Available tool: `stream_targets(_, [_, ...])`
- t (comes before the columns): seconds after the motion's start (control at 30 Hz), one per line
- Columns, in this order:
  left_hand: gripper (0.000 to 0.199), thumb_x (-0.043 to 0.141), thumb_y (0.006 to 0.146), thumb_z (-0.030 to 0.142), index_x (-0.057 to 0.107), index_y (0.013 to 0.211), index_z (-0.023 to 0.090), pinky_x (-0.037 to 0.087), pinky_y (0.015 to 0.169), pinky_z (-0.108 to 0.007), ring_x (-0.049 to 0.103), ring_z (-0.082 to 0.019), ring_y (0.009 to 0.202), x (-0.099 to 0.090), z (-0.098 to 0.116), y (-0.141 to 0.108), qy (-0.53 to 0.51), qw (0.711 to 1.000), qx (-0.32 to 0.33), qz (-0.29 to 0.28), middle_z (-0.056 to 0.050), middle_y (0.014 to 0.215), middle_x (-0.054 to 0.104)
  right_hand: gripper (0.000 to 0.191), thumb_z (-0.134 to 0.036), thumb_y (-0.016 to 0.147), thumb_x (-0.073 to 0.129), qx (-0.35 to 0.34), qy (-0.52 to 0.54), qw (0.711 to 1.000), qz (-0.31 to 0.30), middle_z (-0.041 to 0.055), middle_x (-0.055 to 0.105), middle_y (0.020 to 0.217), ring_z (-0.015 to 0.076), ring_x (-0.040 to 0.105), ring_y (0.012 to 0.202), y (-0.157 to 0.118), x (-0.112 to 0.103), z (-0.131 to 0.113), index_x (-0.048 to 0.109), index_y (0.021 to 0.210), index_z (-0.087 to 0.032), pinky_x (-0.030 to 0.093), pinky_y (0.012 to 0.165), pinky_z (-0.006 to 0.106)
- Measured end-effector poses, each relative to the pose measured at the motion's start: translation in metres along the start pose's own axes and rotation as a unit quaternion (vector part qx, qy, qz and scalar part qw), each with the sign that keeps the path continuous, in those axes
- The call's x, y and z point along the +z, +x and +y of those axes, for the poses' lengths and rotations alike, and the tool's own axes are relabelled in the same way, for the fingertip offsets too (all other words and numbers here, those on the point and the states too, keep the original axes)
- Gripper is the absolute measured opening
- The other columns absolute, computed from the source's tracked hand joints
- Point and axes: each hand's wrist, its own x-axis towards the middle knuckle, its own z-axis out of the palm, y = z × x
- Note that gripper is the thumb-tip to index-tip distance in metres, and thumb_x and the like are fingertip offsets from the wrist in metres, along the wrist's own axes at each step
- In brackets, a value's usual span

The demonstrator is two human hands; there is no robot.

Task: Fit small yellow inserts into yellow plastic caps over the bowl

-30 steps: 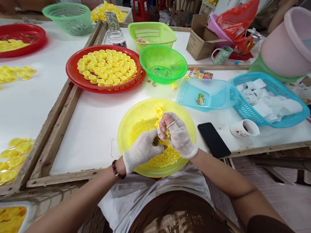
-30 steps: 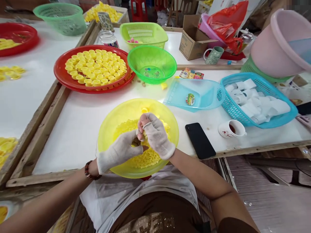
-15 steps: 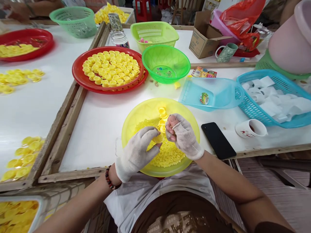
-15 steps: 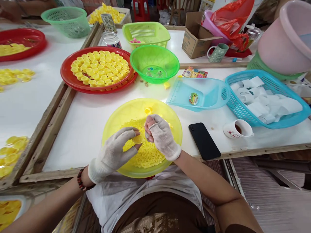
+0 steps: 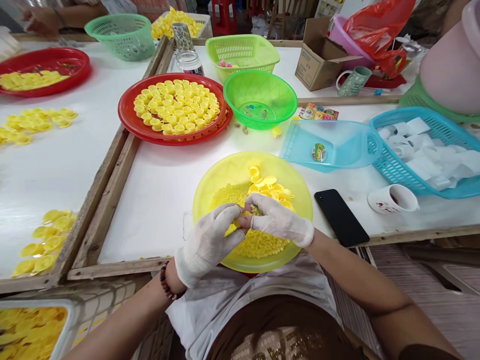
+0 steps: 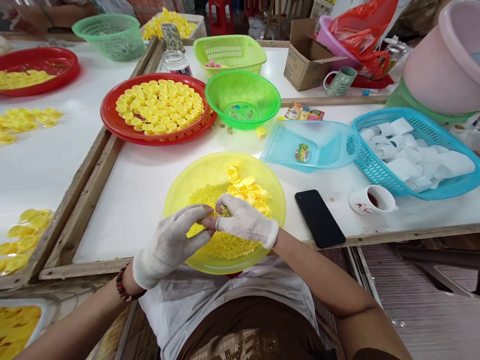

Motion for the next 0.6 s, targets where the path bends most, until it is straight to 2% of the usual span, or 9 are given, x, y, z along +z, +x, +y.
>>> stream_targets(0.1, [0.016, 0.067, 0.090, 0.024, 0.061, 0.103, 0.016, 0.057, 0.074, -0.026, 0.072, -0.017, 0.082, -0.004, -0.006, -0.007, 0.007, 1.000, -0.022, 0.004, -0.005, 0.097, 0.074, 0.014, -0.035, 0.092, 0.057, 0.020, 0.130, 0.990, -0.051, -0.0063, 0.052, 0.068, 0.0100, 0.049, 0.054, -0.001, -0.001, 0.004, 0.051, 0.095, -0.022, 0.038, 0.054, 0.025])
stream_targets(0.17, [0.024, 0.070, 0.088, 0.027, 0.061, 0.107, 0.017, 0.057, 0.072, -0.026, 0.072, -0.017, 0.079, -0.007, -0.012, -0.011, -0.001, 0.998, -0.064, 0.003, -0.004, 0.095, 0.075, 0.010, -0.030, 0.094, 0.050, 0.017, 0.185, 0.982, -0.042, -0.0052, 0.054, 0.070, 0.0102, 0.053, 0.053, -0.001, 0.000, 0.006, 0.052, 0.099, -0.022, 0.039, 0.052, 0.025])
stream_targets(0.23, [0.029, 0.072, 0.088, 0.028, 0.061, 0.112, 0.017, 0.059, 0.073, -0.025, 0.073, -0.016, 0.078, -0.008, -0.016, -0.014, -0.035, 0.994, -0.104, -0.001, -0.004, 0.098, 0.075, 0.011, -0.028, 0.094, 0.048, 0.005, 0.199, 0.980, -0.020, -0.0041, 0.055, 0.071, 0.0106, 0.055, 0.055, 0.000, 0.002, 0.006, 0.053, 0.100, -0.021, 0.041, 0.054, 0.026])
stream_targets(0.3, [0.032, 0.072, 0.088, 0.028, 0.060, 0.116, 0.017, 0.059, 0.075, -0.025, 0.073, -0.015, 0.079, -0.008, -0.018, -0.015, -0.063, 0.991, -0.119, 0.000, -0.005, 0.103, 0.075, 0.013, -0.033, 0.096, 0.049, -0.011, 0.166, 0.986, 0.004, -0.0040, 0.053, 0.071, 0.0107, 0.054, 0.057, 0.000, 0.005, 0.005, 0.054, 0.097, -0.021, 0.041, 0.057, 0.027])
stream_targets(0.4, [0.027, 0.070, 0.088, 0.024, 0.061, 0.112, 0.017, 0.060, 0.076, -0.027, 0.073, -0.017, 0.082, -0.005, -0.014, -0.014, -0.042, 0.995, -0.090, 0.003, -0.005, 0.102, 0.075, 0.023, -0.043, 0.090, 0.064, -0.024, 0.031, 0.998, 0.046, -0.0036, 0.053, 0.074, 0.0111, 0.048, 0.063, 0.002, 0.009, 0.002, 0.055, 0.090, -0.021, 0.039, 0.060, 0.027])
stream_targets(0.47, [0.019, 0.067, 0.089, 0.020, 0.061, 0.106, 0.017, 0.059, 0.077, -0.028, 0.073, -0.019, 0.087, -0.003, -0.010, -0.012, -0.020, 0.998, -0.053, -0.002, -0.006, 0.102, 0.074, 0.028, -0.043, 0.083, 0.072, -0.013, -0.037, 0.998, 0.045, -0.0033, 0.053, 0.076, 0.0118, 0.046, 0.067, 0.003, 0.010, 0.001, 0.056, 0.088, -0.022, 0.037, 0.061, 0.027])
stream_targets(0.53, [0.014, 0.064, 0.090, 0.018, 0.060, 0.104, 0.017, 0.059, 0.078, -0.028, 0.072, -0.019, 0.090, -0.001, -0.009, -0.011, -0.009, 1.000, -0.026, -0.005, -0.008, 0.103, 0.073, 0.025, -0.042, 0.086, 0.068, 0.007, -0.017, 1.000, 0.016, -0.0037, 0.052, 0.074, 0.0118, 0.047, 0.065, 0.002, 0.009, 0.001, 0.055, 0.089, -0.022, 0.038, 0.060, 0.027])
stream_targets(0.6, [0.014, 0.064, 0.092, 0.021, 0.060, 0.105, 0.016, 0.059, 0.077, -0.028, 0.072, -0.019, 0.088, 0.000, -0.010, -0.011, -0.002, 1.000, -0.022, -0.002, -0.008, 0.102, 0.073, 0.017, -0.038, 0.093, 0.058, 0.025, 0.068, 0.997, -0.019, -0.0036, 0.054, 0.074, 0.0109, 0.049, 0.061, 0.001, 0.006, 0.002, 0.054, 0.090, -0.022, 0.041, 0.059, 0.027])
